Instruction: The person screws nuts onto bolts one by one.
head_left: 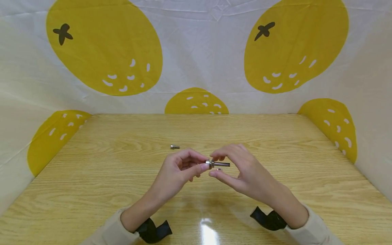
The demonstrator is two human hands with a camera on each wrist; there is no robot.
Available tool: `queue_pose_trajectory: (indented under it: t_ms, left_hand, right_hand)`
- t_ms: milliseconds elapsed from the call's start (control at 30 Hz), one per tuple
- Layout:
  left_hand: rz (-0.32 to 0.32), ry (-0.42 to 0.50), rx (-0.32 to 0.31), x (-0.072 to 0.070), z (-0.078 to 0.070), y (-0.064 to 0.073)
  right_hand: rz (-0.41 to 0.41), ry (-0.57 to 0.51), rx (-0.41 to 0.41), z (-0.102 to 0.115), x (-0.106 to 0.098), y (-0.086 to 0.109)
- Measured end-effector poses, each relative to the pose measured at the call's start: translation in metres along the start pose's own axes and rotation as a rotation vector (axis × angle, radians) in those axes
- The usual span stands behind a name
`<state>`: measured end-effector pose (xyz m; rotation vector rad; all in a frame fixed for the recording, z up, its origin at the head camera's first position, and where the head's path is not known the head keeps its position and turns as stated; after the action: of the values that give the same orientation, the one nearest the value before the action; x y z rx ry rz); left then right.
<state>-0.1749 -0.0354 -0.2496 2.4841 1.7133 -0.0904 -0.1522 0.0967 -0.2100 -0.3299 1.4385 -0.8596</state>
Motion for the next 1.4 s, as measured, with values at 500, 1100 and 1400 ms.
queue_pose_trajectory:
  t_ms: [500, 1100, 1400]
  left_hand:
    - [-0.013, -0.019, 0.041, -0.0016, -0.0030, 0.0016]
    - [-0.062, -0.120, 0.072, -0.0016, -0.0077, 0.0051]
    - [-0.050, -0.101, 0.075, -0.0023, -0.0066, 0.0031]
  right_hand:
    - [-0.017, 0.005, -0.069, 0.0041, 0.0032, -0.0006]
    - [0.011, -0.022, -0.033, 0.0014, 0.0051, -0.0004]
    - [-0.062, -0.028, -0.066, 0.0055, -0.0019, -0.0029]
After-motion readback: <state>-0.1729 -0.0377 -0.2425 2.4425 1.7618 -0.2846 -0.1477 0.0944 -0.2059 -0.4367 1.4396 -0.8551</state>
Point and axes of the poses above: each hand's wrist, its own y-axis away from the middle knuckle, its own x-axis out of the palm, z = x × y, the point moved 8 cm from there along -y, towards the middle knuckle, and after that the axes turned 14 degrees about -x, right-handed, at the moved point
